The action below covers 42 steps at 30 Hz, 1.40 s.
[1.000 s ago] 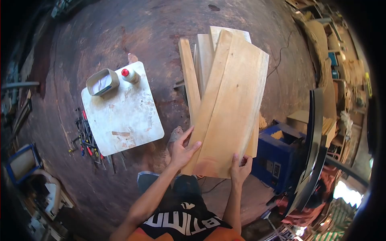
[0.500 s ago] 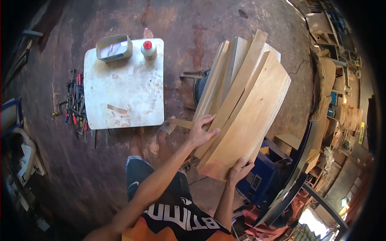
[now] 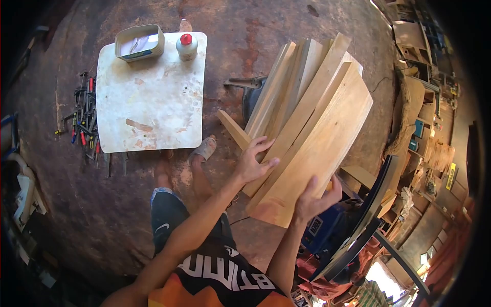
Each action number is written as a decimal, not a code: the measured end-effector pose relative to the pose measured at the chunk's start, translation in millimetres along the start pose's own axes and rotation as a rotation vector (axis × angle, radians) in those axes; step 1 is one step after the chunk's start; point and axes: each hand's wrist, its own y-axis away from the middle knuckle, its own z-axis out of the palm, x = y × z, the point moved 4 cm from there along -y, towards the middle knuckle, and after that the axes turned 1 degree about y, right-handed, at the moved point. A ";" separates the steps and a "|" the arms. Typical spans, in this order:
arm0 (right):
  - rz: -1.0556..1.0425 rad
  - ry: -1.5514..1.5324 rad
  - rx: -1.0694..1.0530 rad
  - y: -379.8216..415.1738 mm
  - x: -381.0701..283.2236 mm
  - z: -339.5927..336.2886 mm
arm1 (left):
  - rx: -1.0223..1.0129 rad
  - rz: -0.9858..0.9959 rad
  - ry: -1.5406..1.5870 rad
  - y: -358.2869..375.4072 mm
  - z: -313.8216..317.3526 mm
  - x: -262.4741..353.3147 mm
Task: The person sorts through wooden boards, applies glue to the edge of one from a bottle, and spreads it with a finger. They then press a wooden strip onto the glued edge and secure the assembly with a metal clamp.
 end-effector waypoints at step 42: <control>0.084 0.307 -0.375 -84.1 -59.7 103.1 | 0.494 -0.679 0.531 -16.1 -0.6 -126.3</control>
